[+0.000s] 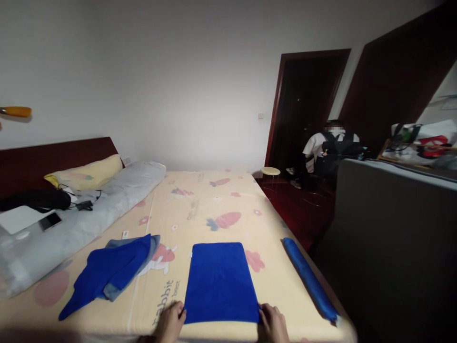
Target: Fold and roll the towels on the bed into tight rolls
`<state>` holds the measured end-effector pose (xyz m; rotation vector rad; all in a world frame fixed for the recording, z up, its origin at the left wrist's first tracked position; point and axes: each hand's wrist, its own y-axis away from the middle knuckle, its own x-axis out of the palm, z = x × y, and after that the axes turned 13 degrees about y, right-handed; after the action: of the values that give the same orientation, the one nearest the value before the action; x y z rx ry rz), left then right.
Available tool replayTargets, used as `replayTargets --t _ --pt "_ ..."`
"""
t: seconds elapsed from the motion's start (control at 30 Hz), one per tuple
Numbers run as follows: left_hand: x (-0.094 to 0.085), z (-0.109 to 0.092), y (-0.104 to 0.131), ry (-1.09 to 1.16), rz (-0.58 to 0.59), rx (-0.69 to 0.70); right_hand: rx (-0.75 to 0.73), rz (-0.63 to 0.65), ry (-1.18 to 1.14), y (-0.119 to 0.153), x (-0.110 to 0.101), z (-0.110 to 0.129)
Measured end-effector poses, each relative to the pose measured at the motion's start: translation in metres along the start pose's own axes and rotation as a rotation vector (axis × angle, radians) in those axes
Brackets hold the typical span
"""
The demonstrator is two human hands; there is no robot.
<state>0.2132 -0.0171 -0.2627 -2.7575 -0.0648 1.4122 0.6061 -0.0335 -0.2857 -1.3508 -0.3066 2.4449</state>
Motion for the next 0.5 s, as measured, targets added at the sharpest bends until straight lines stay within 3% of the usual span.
replayTargets --t 0.2,0.27,0.37,0.5 --pt "0.012 -0.015 0.013 -0.198 -0.201 0.065 -0.168 -0.188 0.285 0.01 0.015 -0.008" --pt "0.012 -0.02 0.017 -0.21 -0.176 0.09 -0.248 -0.221 0.338 0.01 0.016 -0.006" --pt "0.01 -0.033 0.02 -0.21 -0.021 0.118 -0.372 -0.171 0.382 0.011 0.014 0.005" --pt "0.01 -0.06 0.021 -0.296 -0.099 0.084 -0.265 -0.101 0.501 0.011 0.01 0.036"
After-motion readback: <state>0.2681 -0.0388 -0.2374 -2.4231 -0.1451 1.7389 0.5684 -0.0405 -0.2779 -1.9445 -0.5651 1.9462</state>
